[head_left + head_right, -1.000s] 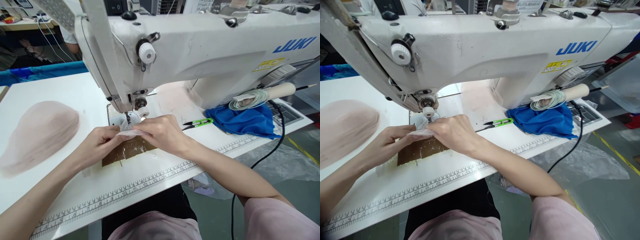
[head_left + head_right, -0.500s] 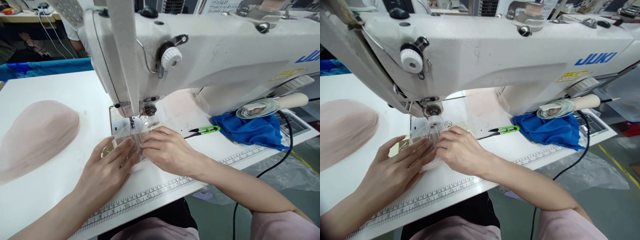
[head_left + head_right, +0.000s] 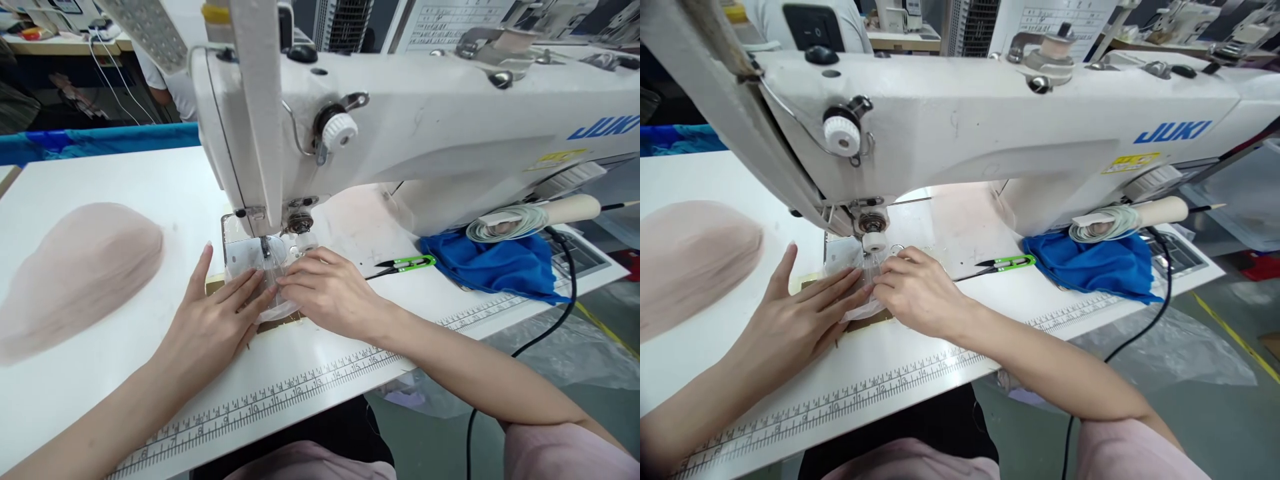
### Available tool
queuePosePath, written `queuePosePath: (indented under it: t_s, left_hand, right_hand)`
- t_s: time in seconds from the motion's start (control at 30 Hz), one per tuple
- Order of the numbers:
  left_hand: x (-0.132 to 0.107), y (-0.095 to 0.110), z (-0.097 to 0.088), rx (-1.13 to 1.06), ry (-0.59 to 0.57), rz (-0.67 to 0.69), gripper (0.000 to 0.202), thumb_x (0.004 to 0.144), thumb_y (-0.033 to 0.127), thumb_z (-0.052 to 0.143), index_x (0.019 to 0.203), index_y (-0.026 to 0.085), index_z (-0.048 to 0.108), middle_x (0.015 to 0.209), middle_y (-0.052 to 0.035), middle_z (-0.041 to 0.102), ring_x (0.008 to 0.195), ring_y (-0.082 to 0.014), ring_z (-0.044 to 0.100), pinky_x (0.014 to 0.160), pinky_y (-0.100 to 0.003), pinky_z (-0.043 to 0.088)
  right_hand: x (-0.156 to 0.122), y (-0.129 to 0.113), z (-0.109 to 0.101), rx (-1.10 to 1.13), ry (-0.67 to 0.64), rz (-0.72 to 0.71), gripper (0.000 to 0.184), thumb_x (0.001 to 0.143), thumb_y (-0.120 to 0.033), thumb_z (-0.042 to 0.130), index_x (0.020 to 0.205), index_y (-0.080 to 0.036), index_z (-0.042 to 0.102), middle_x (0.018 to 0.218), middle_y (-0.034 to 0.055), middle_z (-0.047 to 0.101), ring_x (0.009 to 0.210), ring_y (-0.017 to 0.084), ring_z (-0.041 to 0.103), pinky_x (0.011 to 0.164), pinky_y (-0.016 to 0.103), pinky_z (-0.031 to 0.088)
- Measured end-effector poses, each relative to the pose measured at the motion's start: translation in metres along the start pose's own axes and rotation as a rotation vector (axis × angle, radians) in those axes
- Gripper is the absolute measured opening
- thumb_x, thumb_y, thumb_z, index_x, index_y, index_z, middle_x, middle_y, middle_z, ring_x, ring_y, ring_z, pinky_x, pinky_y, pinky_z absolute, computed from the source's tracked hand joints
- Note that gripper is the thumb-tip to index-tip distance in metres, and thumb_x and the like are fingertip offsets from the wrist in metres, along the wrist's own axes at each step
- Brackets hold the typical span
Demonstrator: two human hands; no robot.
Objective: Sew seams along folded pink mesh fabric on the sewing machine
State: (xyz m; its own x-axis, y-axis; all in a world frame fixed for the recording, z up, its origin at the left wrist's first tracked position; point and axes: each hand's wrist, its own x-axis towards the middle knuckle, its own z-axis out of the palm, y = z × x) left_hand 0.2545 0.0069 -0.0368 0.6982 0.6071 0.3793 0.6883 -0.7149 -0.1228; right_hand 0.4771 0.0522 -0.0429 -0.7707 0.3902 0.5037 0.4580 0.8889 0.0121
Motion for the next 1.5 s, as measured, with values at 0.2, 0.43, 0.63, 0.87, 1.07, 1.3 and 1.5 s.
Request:
queuePosePath:
  t_s: [0.2,0.43,0.63,0.87,1.07,1.3,1.5]
  left_hand:
    - [0.003,-0.011,0.008,-0.050,-0.009,-0.068,0.037,0.098,0.018,0.043,0.130,0.024,0.061,0.125,-0.0116,0.068,0.112,-0.0285,0.068,0.117,-0.074,0.008]
    - [0.009,-0.023,0.013,-0.006,-0.043,-0.106,0.038,0.102,0.025,0.034,0.130,0.027,0.059,0.127,-0.0069,0.068,0.114,-0.0252,0.067,0.121,-0.068,0.006]
    - [0.006,-0.015,0.008,0.058,0.011,-0.123,0.030,0.094,0.018,0.052,0.119,0.027,0.067,0.123,-0.0069,0.070,0.106,-0.0303,0.065,0.098,-0.058,0.041]
    - [0.000,-0.011,0.007,-0.146,0.016,-0.172,0.032,0.099,0.018,0.039,0.113,0.017,0.068,0.096,-0.0072,0.072,0.075,-0.0185,0.062,0.066,-0.033,0.048]
    - [0.006,-0.012,0.010,-0.096,0.013,-0.066,0.032,0.098,0.017,0.043,0.120,0.012,0.066,0.086,-0.0081,0.066,0.076,-0.0195,0.057,0.067,-0.033,0.048]
    - [0.004,-0.003,0.002,0.098,0.013,-0.057,0.026,0.096,0.019,0.049,0.113,0.018,0.070,0.094,-0.0093,0.069,0.085,-0.0243,0.057,0.071,-0.038,0.042]
    - [0.003,-0.005,0.004,0.066,0.000,-0.072,0.029,0.097,0.019,0.048,0.116,0.017,0.070,0.093,-0.0108,0.066,0.087,-0.0260,0.055,0.072,-0.039,0.043]
  right_hand:
    - [0.003,0.008,0.007,-0.018,-0.008,0.021,0.025,0.092,-0.004,0.050,0.084,-0.016,0.072,0.093,0.0031,0.078,0.095,0.017,0.068,0.082,0.032,0.042]
    - [0.009,0.016,0.017,-0.049,0.013,0.073,0.026,0.093,-0.006,0.050,0.089,-0.016,0.073,0.095,0.0026,0.078,0.092,0.017,0.066,0.085,0.034,0.042]
    - [0.006,0.013,0.015,-0.008,0.022,0.034,0.022,0.090,-0.007,0.056,0.090,-0.017,0.075,0.099,0.0039,0.078,0.098,0.020,0.067,0.088,0.037,0.046]
    - [0.001,0.009,0.012,-0.038,0.061,-0.011,0.026,0.094,-0.009,0.052,0.087,-0.021,0.074,0.096,-0.0015,0.079,0.092,0.014,0.071,0.086,0.032,0.050]
    - [0.001,0.011,0.012,-0.046,0.091,-0.018,0.024,0.094,-0.009,0.053,0.084,-0.018,0.073,0.093,-0.0015,0.079,0.090,0.014,0.072,0.086,0.031,0.051]
    - [0.000,0.010,0.013,-0.073,0.129,-0.046,0.023,0.094,-0.008,0.055,0.081,-0.018,0.071,0.092,-0.0024,0.079,0.087,0.013,0.072,0.087,0.030,0.051]
    - [-0.001,0.011,0.015,-0.091,0.119,-0.046,0.024,0.094,-0.008,0.054,0.082,-0.019,0.072,0.093,-0.0035,0.079,0.088,0.013,0.072,0.088,0.030,0.051]
